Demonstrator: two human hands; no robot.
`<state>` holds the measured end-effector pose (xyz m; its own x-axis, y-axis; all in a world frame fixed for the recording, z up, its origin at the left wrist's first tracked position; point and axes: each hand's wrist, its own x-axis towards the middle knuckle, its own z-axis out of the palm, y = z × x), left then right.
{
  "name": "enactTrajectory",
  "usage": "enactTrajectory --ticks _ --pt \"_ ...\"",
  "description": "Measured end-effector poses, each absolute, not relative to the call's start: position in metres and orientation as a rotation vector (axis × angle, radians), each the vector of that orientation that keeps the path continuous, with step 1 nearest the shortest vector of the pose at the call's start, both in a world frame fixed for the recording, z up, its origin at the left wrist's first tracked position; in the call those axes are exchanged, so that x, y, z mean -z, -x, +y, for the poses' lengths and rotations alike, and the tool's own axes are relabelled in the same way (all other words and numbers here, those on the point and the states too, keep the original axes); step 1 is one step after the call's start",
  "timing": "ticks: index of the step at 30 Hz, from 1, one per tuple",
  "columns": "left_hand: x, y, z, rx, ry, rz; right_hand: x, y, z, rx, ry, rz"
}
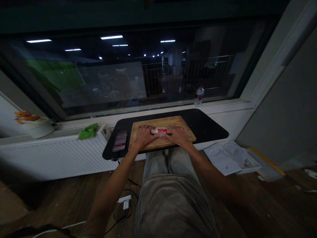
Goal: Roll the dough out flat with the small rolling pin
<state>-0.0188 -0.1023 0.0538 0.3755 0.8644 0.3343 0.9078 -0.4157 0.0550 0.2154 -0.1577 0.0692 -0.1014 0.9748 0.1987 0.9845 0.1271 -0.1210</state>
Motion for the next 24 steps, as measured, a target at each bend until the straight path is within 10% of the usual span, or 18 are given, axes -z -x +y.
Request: enactTrajectory --ticks 24 --pt "-0.053 0.02 -0.101 0.494 2.518 -1.592 -0.071 -0.209 -0.154 0.065 1.959 -2.177"
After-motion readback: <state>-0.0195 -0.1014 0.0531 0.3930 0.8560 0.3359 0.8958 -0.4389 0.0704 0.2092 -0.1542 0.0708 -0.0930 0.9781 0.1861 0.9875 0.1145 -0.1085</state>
